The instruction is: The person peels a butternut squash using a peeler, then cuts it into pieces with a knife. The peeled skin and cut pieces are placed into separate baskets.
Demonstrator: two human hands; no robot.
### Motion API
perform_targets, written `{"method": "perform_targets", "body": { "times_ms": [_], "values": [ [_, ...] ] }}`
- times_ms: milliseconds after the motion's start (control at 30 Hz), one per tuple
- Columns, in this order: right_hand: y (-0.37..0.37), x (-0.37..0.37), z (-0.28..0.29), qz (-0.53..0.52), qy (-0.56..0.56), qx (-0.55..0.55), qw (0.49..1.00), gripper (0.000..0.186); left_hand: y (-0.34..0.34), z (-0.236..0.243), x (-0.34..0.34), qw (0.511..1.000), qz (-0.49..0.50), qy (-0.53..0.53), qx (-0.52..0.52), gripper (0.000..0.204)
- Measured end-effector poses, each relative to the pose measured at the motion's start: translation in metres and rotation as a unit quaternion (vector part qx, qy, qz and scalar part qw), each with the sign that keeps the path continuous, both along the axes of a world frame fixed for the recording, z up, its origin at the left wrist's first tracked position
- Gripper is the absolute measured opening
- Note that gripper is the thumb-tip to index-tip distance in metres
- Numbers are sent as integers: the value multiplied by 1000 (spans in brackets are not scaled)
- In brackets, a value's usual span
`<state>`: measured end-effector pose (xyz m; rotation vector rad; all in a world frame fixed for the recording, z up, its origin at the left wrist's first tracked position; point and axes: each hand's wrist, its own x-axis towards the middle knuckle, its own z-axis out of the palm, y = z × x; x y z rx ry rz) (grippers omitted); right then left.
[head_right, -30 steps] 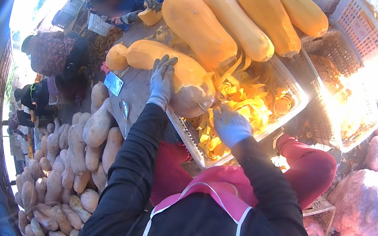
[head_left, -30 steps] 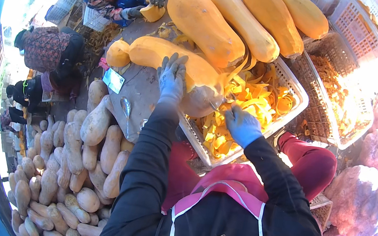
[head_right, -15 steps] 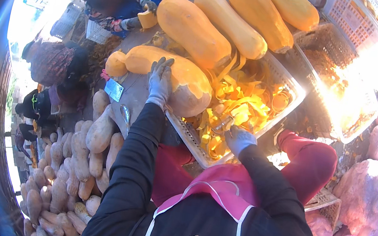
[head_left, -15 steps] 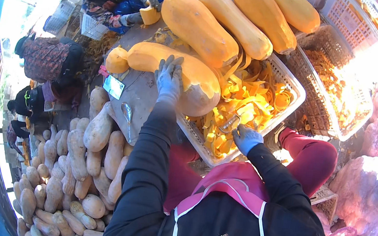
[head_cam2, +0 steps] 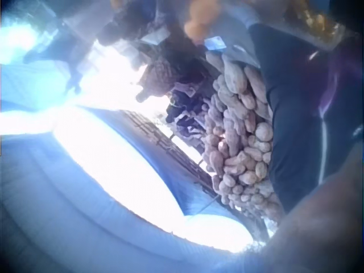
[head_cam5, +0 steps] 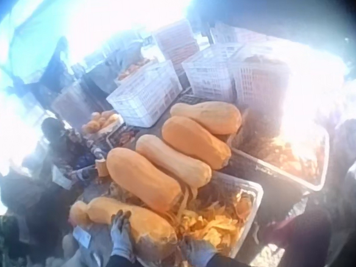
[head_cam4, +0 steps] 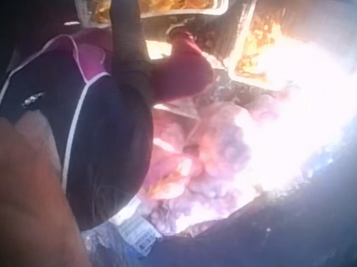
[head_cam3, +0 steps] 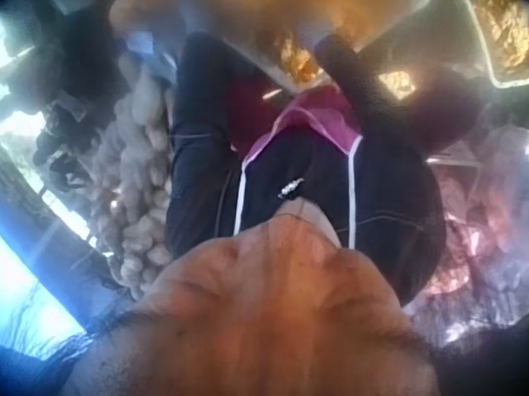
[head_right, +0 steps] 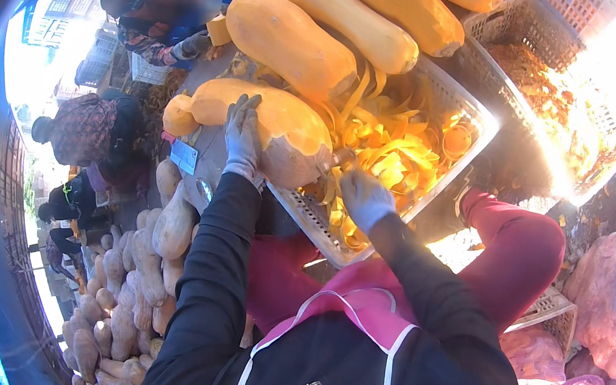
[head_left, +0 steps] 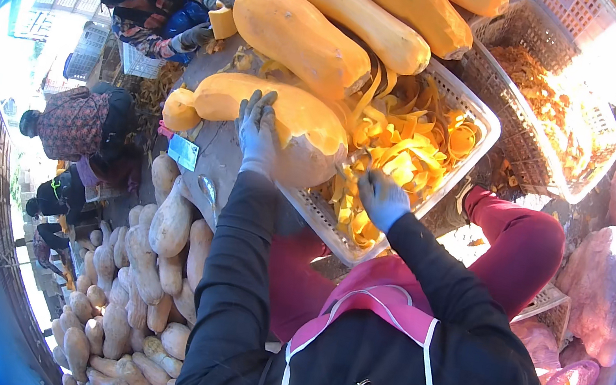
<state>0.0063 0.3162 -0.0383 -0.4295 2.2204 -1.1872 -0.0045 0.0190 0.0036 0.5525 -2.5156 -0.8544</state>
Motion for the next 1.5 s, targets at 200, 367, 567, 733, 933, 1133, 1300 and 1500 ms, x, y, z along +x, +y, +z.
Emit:
{"method": "perform_targets", "body": {
  "times_ms": [200,367,567,733,933,1133,1300,1500],
  "values": [
    [-30,-66,59,117,60,2,991,46,-3,-4,-4,1000,-25,16,4,31],
    [6,-37,58,157,23,54,986,46,-3,-6,5,999,-21,31,25,31],
    [-27,-89,66,65,27,-36,997,48,0,0,-4,999,-34,36,3,31],
    [-8,-7,22,61,-73,-27,995,52,-8,-9,8,999,-24,46,9,31],
    [-17,-3,12,-96,-87,-97,987,49,-7,3,-4,998,-18,9,56,33],
    [-17,30,8,1,-129,-60,990,49,58,15,21,987,14,-54,-152,48],
    [-7,48,-99,19,95,-36,995,36,72,21,7,987,10,-67,-146,55],
    [-32,-70,4,54,-220,-117,967,31,62,10,19,985,12,-56,-162,56]
  ]
}}
